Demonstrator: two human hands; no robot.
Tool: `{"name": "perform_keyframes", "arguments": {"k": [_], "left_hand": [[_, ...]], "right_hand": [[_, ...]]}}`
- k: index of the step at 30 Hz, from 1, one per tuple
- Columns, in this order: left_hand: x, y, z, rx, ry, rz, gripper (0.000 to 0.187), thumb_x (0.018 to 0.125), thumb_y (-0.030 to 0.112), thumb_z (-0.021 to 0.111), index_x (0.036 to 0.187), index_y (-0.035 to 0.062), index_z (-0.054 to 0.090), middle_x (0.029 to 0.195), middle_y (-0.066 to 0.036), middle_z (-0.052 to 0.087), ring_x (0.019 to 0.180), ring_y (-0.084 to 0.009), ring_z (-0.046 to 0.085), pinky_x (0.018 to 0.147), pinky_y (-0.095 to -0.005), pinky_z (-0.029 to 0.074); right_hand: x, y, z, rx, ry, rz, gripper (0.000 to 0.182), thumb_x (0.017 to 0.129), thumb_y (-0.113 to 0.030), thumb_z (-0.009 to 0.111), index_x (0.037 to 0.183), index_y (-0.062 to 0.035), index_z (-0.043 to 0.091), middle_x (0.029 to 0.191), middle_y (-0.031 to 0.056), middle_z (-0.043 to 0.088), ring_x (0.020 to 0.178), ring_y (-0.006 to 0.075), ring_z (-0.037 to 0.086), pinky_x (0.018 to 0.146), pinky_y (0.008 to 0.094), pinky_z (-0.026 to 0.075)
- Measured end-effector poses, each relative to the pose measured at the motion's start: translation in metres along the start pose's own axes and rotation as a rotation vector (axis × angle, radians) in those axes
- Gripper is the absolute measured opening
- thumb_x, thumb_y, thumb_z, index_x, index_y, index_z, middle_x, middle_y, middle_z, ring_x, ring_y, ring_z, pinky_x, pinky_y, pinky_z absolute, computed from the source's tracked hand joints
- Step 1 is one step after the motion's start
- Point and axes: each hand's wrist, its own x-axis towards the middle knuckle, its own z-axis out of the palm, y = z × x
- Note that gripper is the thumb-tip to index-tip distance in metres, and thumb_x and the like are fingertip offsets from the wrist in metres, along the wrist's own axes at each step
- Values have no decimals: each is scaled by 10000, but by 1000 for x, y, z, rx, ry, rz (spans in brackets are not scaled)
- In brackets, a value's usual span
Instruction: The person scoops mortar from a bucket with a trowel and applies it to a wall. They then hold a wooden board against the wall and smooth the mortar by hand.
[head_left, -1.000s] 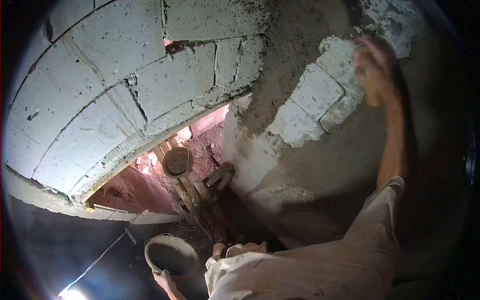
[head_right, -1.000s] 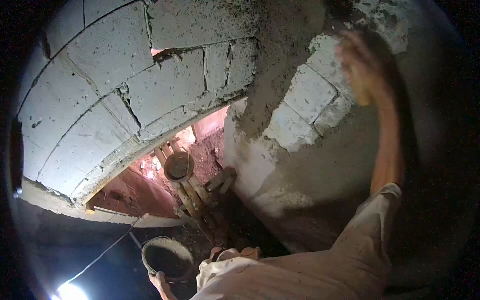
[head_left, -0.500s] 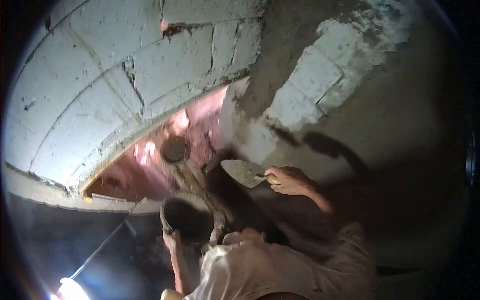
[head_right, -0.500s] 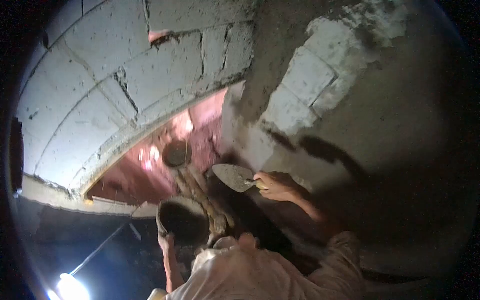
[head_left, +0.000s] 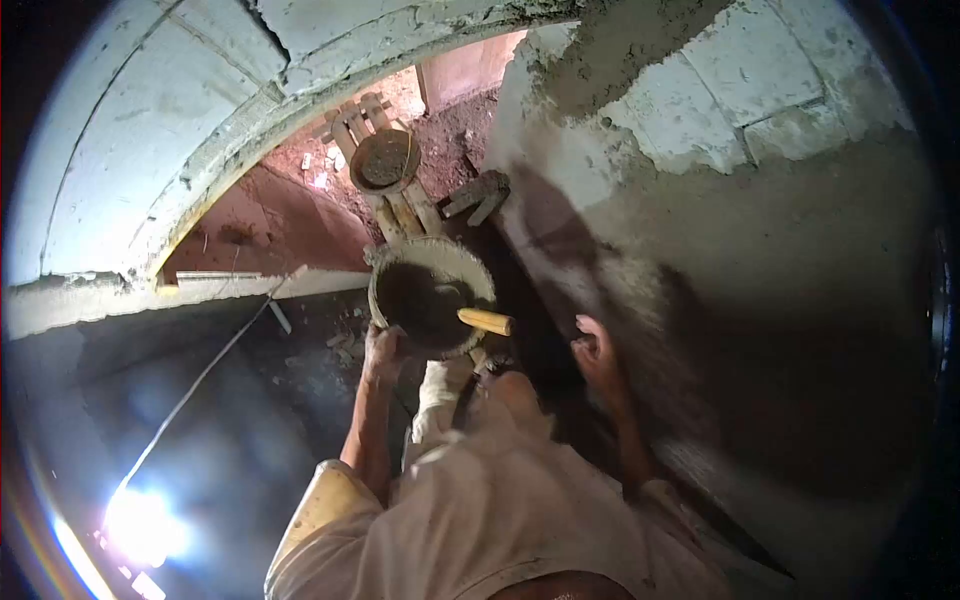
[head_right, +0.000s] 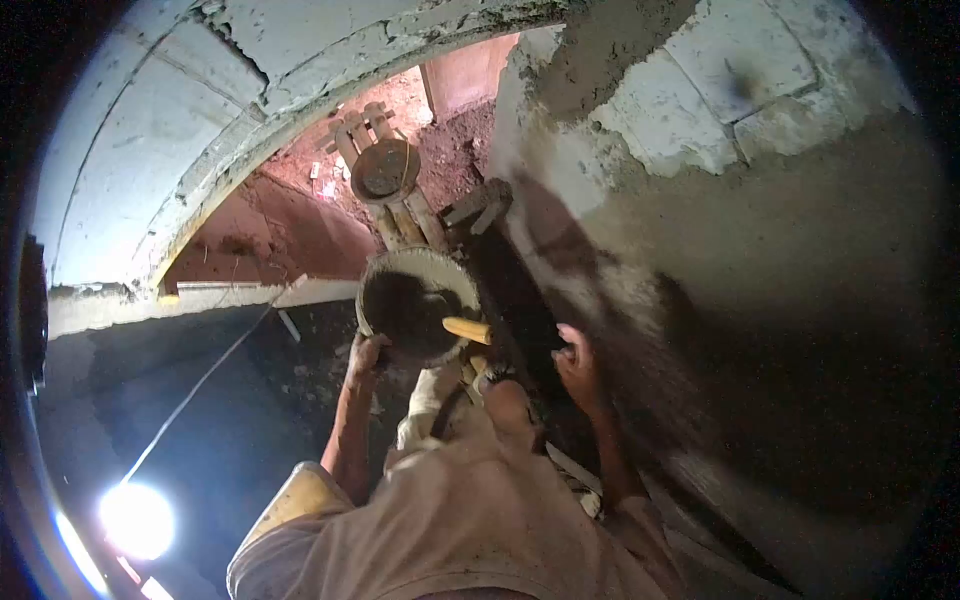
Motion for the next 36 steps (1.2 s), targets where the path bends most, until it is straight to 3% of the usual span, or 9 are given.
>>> {"name": "perform_keyframes", "arguments": {"k": [5,19,24,26,29,32,33,35,36], "left_hand": [[83,-43,-10,14,60,-61,367,754,11,616,1118,35,575,883,-70,608,731,-188,572,593,-352,475],[472,-178,-26,-228,166,98,308,783,-57,586,1072,-2,492,918,-84,547,770,-244,589,646,-398,516],[572,-212,-63,-56,183,-44,239,825,-40,584,1055,-19,525,885,-108,568,692,-214,586,594,-349,524],[606,-231,-68,-79,167,-165,199,840,157,601,981,19,580,884,-115,624,677,-243,623,513,-378,531],[606,-235,-72,-166,209,-308,269,860,248,605,1047,55,597,976,-104,653,789,-261,642,583,-390,555],[530,-204,-60,92,161,-212,502,862,215,636,1266,128,351,1190,-143,516,991,-317,555,752,-450,500],[496,-189,-56,184,144,-193,609,863,204,646,1339,152,269,1262,-156,470,1059,-336,526,808,-470,482],[435,-164,-62,340,117,-191,837,864,182,667,1484,200,105,1405,-183,379,1194,-373,468,920,-510,445],[403,-150,-65,407,108,-199,954,865,171,677,1557,224,23,1477,-196,333,1261,-392,438,976,-530,427]], "right_hand": [[-55,160,23,-77,20,364,509,841,-52,635,1318,-2,464,1225,154,564,1101,228,563,924,353,469],[-128,284,123,155,19,1273,518,906,-106,620,1381,-38,425,1300,164,505,1030,254,594,850,385,531],[-209,358,152,408,96,1227,542,887,-159,650,1374,-101,420,1243,146,521,980,272,617,750,414,562],[-211,361,159,710,200,1356,544,865,-187,669,1343,-103,421,1192,143,540,938,278,618,727,416,559],[-183,340,168,549,198,1312,537,853,-193,686,1323,-102,443,1147,146,562,914,277,622,700,417,555],[-186,342,171,565,178,1209,340,953,-312,562,1207,-91,513,973,119,610,841,270,621,674,395,556],[-238,392,193,364,76,1065,275,886,-204,651,1092,-50,553,896,95,615,678,164,596,548,321,498],[-241,391,193,636,251,711,390,945,-389,583,1145,-57,544,922,99,591,793,235,602,742,372,515],[-219,355,184,740,320,880,443,920,-379,636,1200,-52,530,934,87,601,786,226,609,743,389,520]]}}
